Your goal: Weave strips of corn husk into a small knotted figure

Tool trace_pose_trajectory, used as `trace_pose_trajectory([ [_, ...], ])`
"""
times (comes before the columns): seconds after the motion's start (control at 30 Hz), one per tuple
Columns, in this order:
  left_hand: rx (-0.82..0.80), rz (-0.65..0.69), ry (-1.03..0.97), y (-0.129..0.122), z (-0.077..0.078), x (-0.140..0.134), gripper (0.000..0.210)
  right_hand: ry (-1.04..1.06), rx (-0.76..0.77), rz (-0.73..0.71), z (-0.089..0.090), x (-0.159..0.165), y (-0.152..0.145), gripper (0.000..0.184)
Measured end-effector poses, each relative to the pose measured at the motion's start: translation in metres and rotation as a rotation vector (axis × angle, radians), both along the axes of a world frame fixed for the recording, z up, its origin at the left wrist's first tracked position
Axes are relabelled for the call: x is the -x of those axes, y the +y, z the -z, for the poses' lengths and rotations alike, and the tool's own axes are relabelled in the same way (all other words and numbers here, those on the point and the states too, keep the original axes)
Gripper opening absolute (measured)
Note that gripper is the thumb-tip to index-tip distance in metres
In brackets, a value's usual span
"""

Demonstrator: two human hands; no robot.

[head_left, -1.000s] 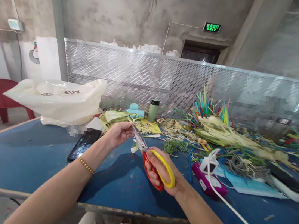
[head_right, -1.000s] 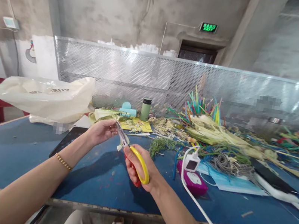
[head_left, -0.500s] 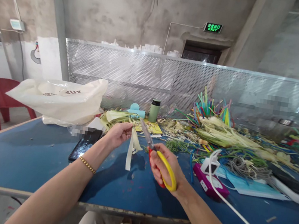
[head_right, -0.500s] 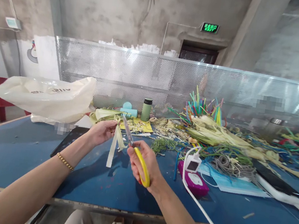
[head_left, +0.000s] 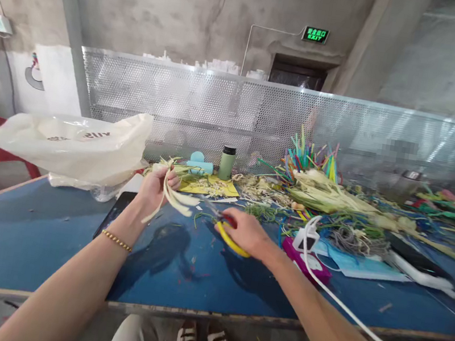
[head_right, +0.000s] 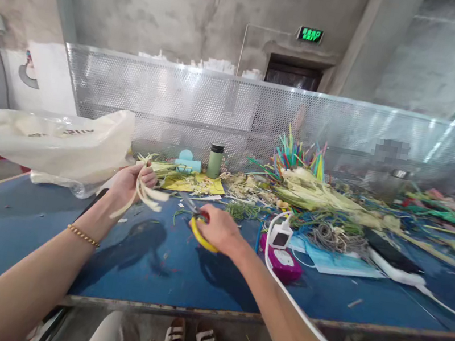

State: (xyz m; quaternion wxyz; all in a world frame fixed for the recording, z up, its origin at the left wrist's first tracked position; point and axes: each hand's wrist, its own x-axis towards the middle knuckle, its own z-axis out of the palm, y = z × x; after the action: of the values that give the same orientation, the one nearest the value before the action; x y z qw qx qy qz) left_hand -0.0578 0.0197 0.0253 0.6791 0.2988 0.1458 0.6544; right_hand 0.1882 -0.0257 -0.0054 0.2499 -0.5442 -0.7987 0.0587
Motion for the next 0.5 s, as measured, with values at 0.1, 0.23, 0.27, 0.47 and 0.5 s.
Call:
trace_pose_trajectory([
  [0.1,-0.099,0.106,0.019,-0.003,0.003,0.002,0.028,-0.115,0.029,-0.082,0.018,0.024,-0.016,0.039],
  [0.23,-0.115,0.124,0.089,-0.003,0.008,-0.001,0.031,-0.309,0.019,-0.096,0.024,0.043,-0.029,0.035],
  [0.27,-0.106,0.111,0.104,-0.002,0.008,-0.003,0.031,-0.347,0.036,-0.074,0.023,0.041,-0.029,0.033],
  [0.47,-0.112,0.076,0.221,-0.001,0.011,-0.01,0.02,-0.392,0.147,0.188,0.015,-0.011,-0.014,0.038],
  [0.5,-0.119,0.074,0.236,0.0,0.012,-0.011,0.017,-0.398,0.154,0.222,0.014,-0.021,-0.011,0.04],
])
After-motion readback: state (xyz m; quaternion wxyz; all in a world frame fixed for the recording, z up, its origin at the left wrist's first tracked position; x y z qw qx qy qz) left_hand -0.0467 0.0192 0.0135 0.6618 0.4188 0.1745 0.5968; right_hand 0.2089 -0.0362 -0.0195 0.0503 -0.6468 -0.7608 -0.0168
